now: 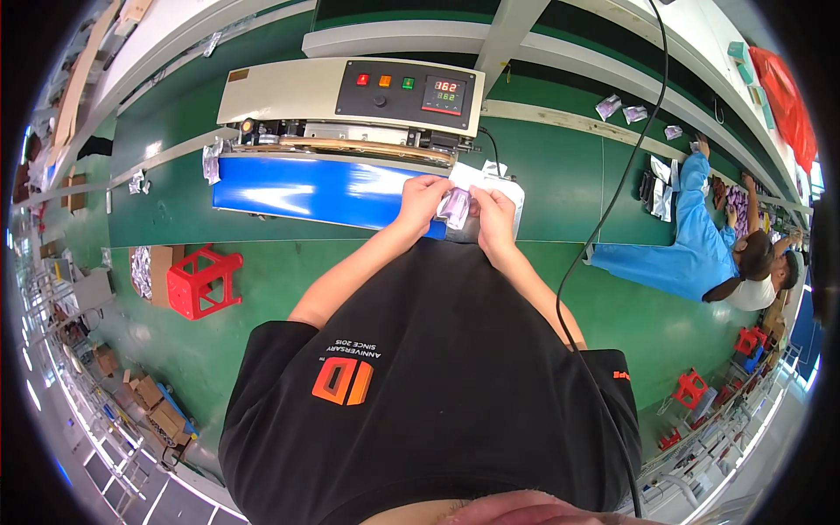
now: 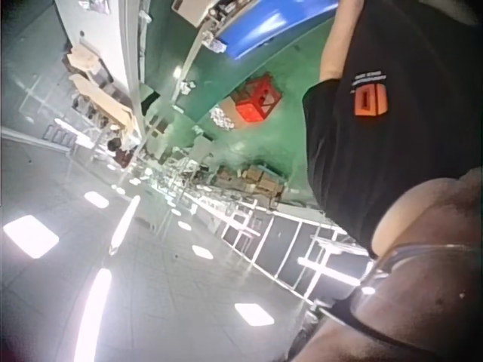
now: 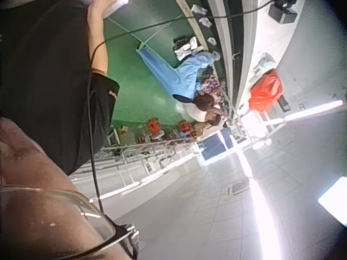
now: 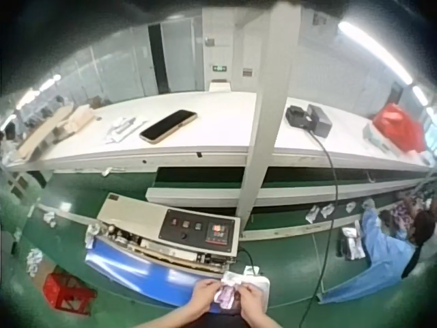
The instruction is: Manually placing small foil packets into a heat sealer and placing the sealed packets onto a conveyor belt.
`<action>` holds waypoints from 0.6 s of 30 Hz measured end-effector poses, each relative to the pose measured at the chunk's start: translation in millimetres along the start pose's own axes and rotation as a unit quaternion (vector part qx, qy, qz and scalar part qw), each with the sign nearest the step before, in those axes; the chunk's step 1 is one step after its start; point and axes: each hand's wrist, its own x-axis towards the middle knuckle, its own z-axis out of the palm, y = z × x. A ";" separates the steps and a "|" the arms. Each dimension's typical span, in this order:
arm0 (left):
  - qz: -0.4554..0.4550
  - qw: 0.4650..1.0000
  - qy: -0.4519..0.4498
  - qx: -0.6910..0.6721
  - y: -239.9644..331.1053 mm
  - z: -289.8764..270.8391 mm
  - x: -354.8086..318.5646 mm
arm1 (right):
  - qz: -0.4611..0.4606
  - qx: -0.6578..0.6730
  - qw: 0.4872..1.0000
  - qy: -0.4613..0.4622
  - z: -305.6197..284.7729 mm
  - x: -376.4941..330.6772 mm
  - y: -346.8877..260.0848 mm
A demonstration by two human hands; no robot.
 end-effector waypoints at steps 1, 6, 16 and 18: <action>-0.017 0.999 0.032 -0.015 -2.5 -0.2 3.1 | 0.009 0.000 0.999 0.039 3.7 1.6 1.7; -0.050 0.996 0.057 -0.045 -3.9 -6.1 20.7 | 0.055 0.023 0.996 0.069 16.2 15.8 3.9; -0.072 0.992 0.043 -0.090 1.5 -14.5 22.1 | 0.091 -0.002 0.995 0.051 23.8 29.1 8.3; -0.062 0.991 0.061 -0.099 0.9 -19.8 24.1 | 0.095 0.003 0.995 0.032 28.5 32.2 10.0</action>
